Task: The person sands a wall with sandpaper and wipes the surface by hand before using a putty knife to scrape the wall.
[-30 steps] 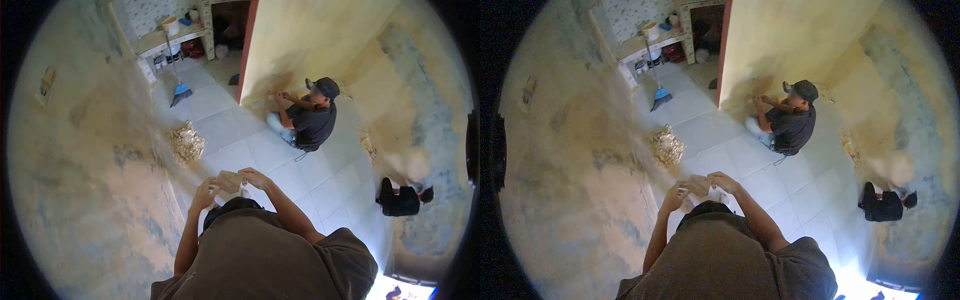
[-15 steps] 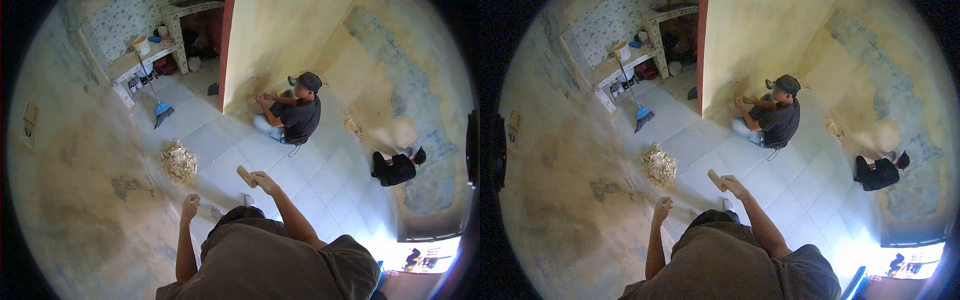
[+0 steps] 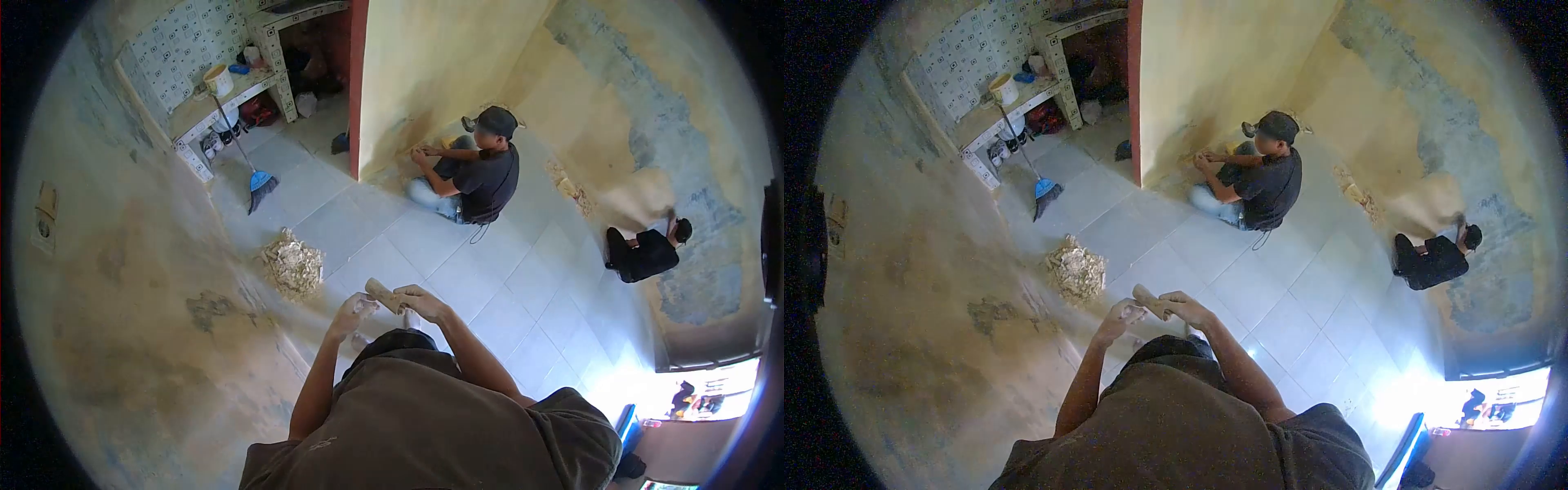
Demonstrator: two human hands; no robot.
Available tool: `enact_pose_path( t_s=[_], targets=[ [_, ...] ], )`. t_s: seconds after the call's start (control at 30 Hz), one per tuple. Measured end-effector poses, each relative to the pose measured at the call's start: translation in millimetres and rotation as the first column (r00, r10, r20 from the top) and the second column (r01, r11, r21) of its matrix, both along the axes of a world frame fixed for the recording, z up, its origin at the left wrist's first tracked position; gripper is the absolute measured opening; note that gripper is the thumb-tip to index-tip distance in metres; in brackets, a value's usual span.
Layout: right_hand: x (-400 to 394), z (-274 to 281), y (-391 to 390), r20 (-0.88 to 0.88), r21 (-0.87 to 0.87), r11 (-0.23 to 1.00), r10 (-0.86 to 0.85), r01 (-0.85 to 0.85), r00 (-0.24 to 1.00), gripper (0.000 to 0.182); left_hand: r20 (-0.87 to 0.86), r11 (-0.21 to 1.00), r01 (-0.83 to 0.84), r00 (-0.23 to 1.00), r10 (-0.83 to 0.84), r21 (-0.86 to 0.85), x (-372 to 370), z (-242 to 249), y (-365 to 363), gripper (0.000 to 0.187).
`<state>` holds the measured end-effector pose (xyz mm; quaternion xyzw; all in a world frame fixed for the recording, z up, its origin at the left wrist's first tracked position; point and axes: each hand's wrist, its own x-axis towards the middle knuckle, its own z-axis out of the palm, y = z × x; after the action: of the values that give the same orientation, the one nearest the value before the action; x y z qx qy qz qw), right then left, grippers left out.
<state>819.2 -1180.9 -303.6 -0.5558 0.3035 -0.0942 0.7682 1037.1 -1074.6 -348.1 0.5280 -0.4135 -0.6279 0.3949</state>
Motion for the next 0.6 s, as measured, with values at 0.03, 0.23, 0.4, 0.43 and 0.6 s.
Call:
enact_pose_path(
  t_s=[0.03,0.23,0.4,0.43,0.6],
  targets=[
    [0,0,0,0.006,0.009,1.000,0.000,0.000,1.000,0.024,-0.041,0.999,-0.044,0.998,0.045,0.029,-2,3,0,0.037],
    [1,-18,5,0.057,0.259,0.963,-0.095,0.077,0.994,0.026,-0.229,0.973,-0.180,0.951,0.209,0.141,-7,17,14,0.037],
    [5,-25,9,0.130,0.386,0.919,-0.140,0.080,0.982,0.030,-0.289,0.971,-0.187,0.931,0.224,0.150,-4,3,16,0.038],
    [5,-25,14,0.134,0.409,0.908,-0.157,0.090,0.978,0.030,-0.325,0.959,-0.220,0.907,0.268,0.177,-6,5,20,0.038],
    [9,-15,17,0.141,0.504,0.854,-0.225,0.126,0.964,0.033,-0.466,0.913,-0.323,0.786,0.406,0.250,-11,23,20,0.034]
  ],
)
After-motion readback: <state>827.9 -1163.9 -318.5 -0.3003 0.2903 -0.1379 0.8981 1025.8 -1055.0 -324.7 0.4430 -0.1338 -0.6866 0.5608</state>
